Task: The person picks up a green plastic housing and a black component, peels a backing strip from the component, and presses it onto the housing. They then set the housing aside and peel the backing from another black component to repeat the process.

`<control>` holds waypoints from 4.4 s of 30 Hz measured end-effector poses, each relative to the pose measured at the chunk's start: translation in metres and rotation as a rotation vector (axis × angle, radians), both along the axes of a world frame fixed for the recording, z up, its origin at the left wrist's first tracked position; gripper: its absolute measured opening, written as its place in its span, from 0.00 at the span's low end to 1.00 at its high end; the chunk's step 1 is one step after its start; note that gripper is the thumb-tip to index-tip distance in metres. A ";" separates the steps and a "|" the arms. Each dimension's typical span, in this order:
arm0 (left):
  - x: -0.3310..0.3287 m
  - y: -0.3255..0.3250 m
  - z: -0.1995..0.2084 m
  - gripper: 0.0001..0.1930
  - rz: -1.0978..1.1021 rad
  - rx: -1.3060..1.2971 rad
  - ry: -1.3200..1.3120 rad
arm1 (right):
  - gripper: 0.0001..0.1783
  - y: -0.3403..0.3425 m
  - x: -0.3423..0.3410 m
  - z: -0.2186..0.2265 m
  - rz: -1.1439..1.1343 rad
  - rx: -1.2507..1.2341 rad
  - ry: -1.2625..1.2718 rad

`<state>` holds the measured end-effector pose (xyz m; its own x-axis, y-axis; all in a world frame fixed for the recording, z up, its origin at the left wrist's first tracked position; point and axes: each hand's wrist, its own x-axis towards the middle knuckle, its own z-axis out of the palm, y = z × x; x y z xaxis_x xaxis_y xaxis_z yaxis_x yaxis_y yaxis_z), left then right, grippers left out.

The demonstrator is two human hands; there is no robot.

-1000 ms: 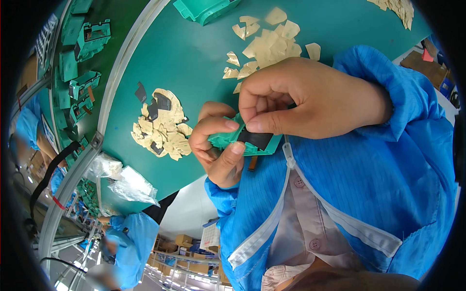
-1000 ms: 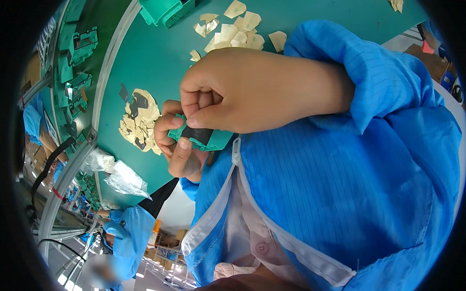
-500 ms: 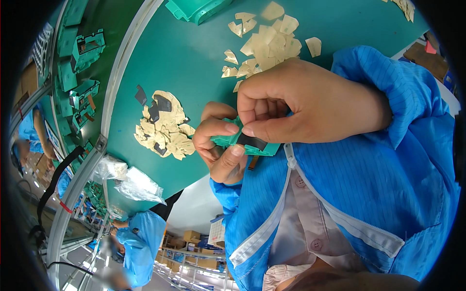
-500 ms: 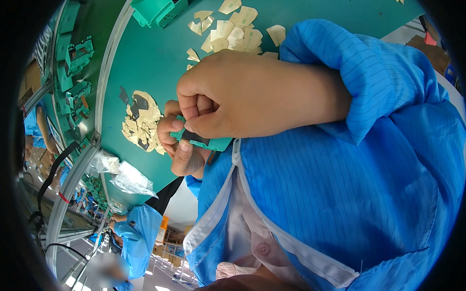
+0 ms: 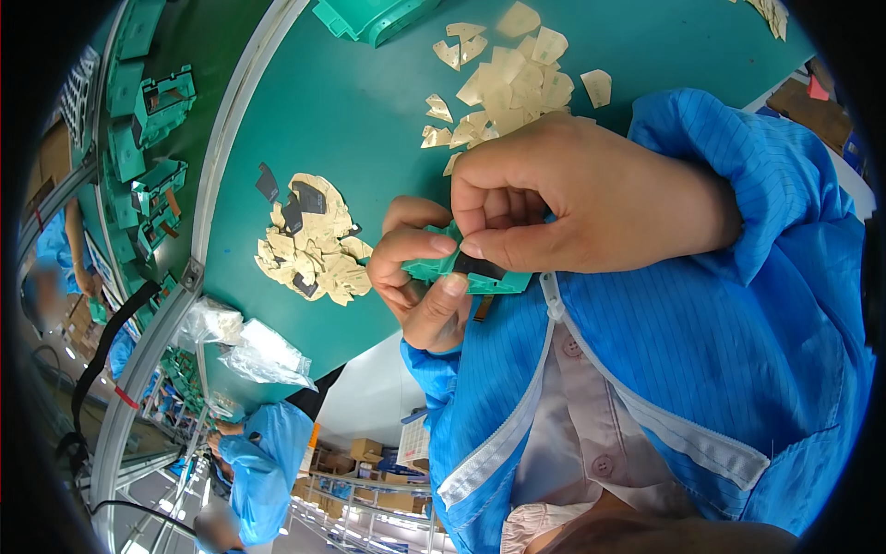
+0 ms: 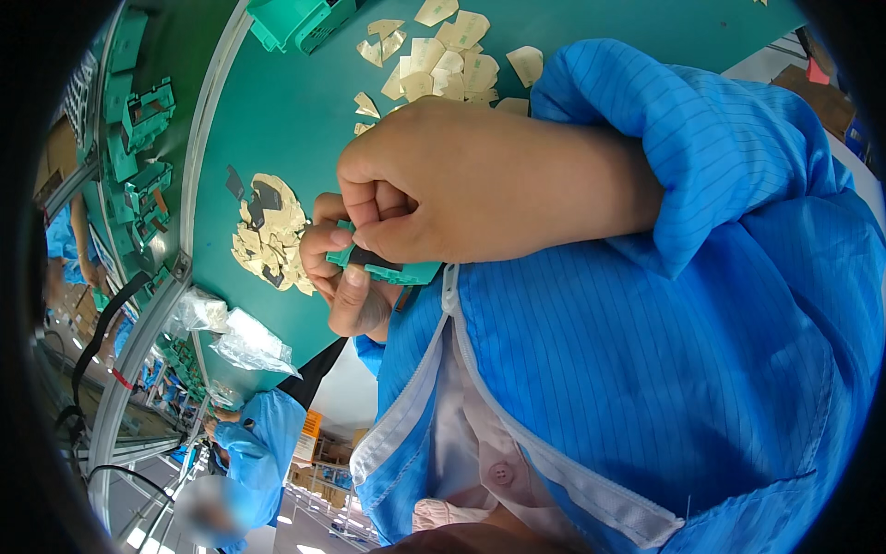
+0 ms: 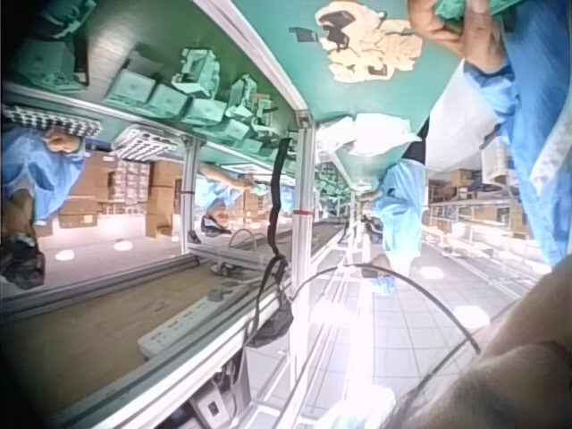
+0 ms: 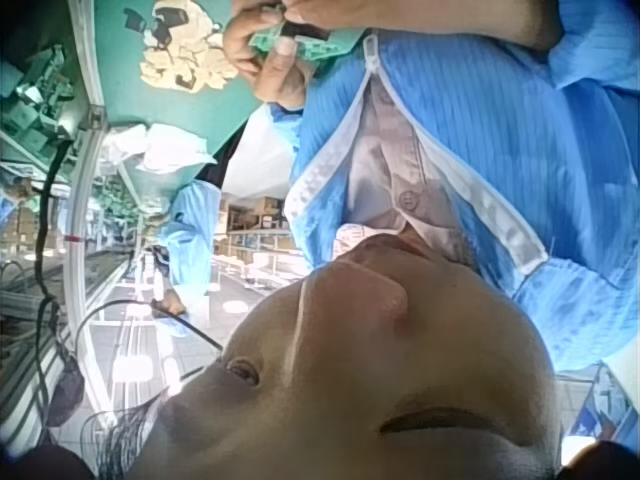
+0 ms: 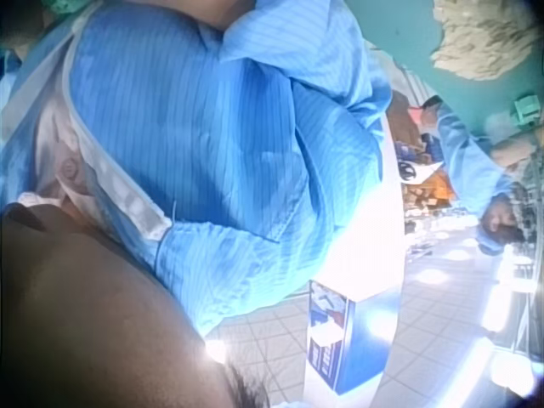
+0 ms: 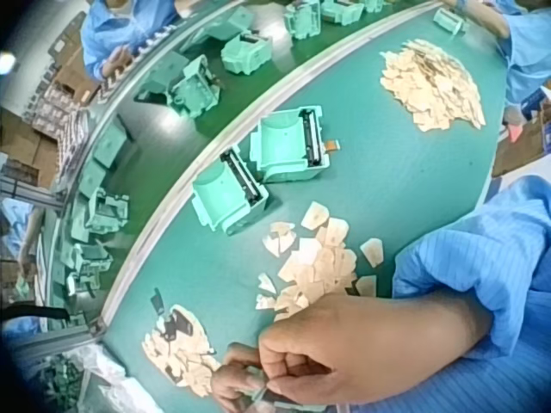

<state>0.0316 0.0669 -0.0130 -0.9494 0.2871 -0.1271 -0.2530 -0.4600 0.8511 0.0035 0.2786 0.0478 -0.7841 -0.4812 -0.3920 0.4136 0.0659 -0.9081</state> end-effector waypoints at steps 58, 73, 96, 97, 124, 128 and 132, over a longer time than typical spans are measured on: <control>-0.017 -0.007 -0.008 0.24 0.154 0.181 0.209 | 0.27 -0.022 -0.028 -0.010 0.235 0.043 0.207; -0.060 -0.045 -0.005 0.21 0.307 -1.552 0.426 | 0.31 -0.107 -0.366 -0.092 -0.220 0.875 0.886; -0.049 -0.023 0.044 0.21 0.226 -0.646 0.127 | 0.10 -0.046 -0.091 -0.037 0.074 0.249 1.147; -0.049 -0.023 0.042 0.21 0.226 -0.650 0.129 | 0.05 -0.052 -0.092 -0.042 0.040 0.252 1.146; -0.038 0.008 0.055 0.08 0.326 -0.408 -0.024 | 0.10 -0.020 -0.049 0.000 -0.071 0.462 1.298; -0.032 0.007 0.048 0.08 0.304 -0.343 -0.007 | 0.12 -0.028 -0.045 -0.007 -0.113 0.376 1.204; -0.030 -0.002 0.040 0.08 0.308 -0.344 0.002 | 0.12 -0.041 -0.043 -0.019 -0.146 0.365 1.182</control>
<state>0.0013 0.0648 0.0274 -0.9843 -0.0668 -0.1633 -0.1468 -0.2039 0.9679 -0.0397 0.2381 0.0292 -0.7843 -0.3710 0.4972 -0.6190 0.4144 -0.6672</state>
